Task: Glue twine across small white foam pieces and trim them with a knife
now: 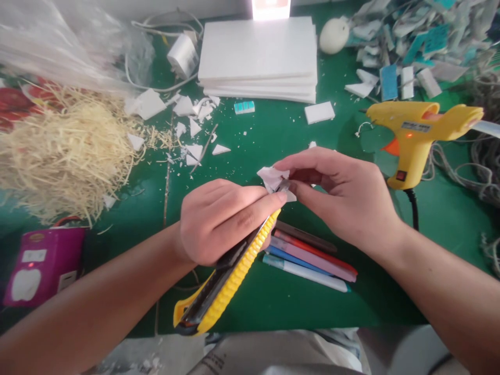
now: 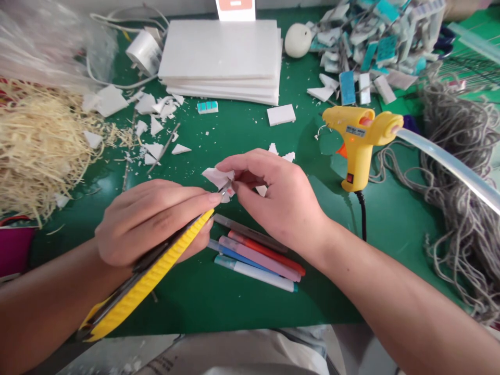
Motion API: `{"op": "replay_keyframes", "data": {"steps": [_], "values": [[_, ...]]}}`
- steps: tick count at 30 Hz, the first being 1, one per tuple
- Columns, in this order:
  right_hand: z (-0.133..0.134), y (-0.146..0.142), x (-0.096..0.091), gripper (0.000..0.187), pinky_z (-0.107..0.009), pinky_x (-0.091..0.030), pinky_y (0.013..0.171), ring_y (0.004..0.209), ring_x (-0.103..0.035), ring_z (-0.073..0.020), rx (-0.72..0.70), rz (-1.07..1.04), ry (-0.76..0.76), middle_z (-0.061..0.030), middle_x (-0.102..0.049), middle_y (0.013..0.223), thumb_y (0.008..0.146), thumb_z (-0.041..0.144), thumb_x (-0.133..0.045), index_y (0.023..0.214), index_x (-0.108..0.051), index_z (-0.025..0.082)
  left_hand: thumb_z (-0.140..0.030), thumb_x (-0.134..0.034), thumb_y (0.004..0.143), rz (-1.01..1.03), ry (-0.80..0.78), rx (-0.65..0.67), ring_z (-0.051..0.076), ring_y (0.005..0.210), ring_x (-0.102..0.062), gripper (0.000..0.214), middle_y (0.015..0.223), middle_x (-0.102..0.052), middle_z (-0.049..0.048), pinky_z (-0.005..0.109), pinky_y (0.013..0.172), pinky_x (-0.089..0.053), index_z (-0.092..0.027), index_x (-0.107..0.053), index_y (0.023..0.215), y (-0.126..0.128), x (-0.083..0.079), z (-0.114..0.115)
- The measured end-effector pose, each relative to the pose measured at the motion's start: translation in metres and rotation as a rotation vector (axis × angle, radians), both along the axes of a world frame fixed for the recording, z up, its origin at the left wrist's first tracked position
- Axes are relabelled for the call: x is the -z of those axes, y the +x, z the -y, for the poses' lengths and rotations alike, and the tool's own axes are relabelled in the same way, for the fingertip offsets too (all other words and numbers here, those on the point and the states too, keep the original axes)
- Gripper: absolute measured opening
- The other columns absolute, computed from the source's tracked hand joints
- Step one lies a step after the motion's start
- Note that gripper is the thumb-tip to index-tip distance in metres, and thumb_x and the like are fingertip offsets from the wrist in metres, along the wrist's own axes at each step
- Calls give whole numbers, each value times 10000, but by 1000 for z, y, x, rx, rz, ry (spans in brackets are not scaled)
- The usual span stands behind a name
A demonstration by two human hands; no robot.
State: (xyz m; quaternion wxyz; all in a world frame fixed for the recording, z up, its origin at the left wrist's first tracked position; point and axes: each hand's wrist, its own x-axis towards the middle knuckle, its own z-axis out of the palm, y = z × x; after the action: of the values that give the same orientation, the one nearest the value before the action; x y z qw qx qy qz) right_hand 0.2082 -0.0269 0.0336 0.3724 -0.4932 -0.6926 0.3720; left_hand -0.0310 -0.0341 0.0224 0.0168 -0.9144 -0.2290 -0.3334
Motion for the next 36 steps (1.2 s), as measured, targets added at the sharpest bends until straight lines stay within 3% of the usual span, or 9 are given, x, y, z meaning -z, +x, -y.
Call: {"op": "replay_keyframes", "data": {"steps": [6,36], "values": [[-1,0,-1,310,-294,-680,816,866,-768,-154,11,42,51,5,-852,1034,936,71,-735,1105,-874,290,-102,-702,1040,3,-8,-13,123,933,-784,311,1163,-861,68,281,837,-658,-123,-700,1351,-2,-2,1],[-2,2,1,322,-305,-667,796,865,-751,-160,-4,87,120,-6,-851,1046,953,65,-706,1135,-864,279,-152,-663,1102,-13,-9,-34,127,960,-776,288,1208,-846,82,292,825,-615,-108,-690,1385,1,1,2]]}}
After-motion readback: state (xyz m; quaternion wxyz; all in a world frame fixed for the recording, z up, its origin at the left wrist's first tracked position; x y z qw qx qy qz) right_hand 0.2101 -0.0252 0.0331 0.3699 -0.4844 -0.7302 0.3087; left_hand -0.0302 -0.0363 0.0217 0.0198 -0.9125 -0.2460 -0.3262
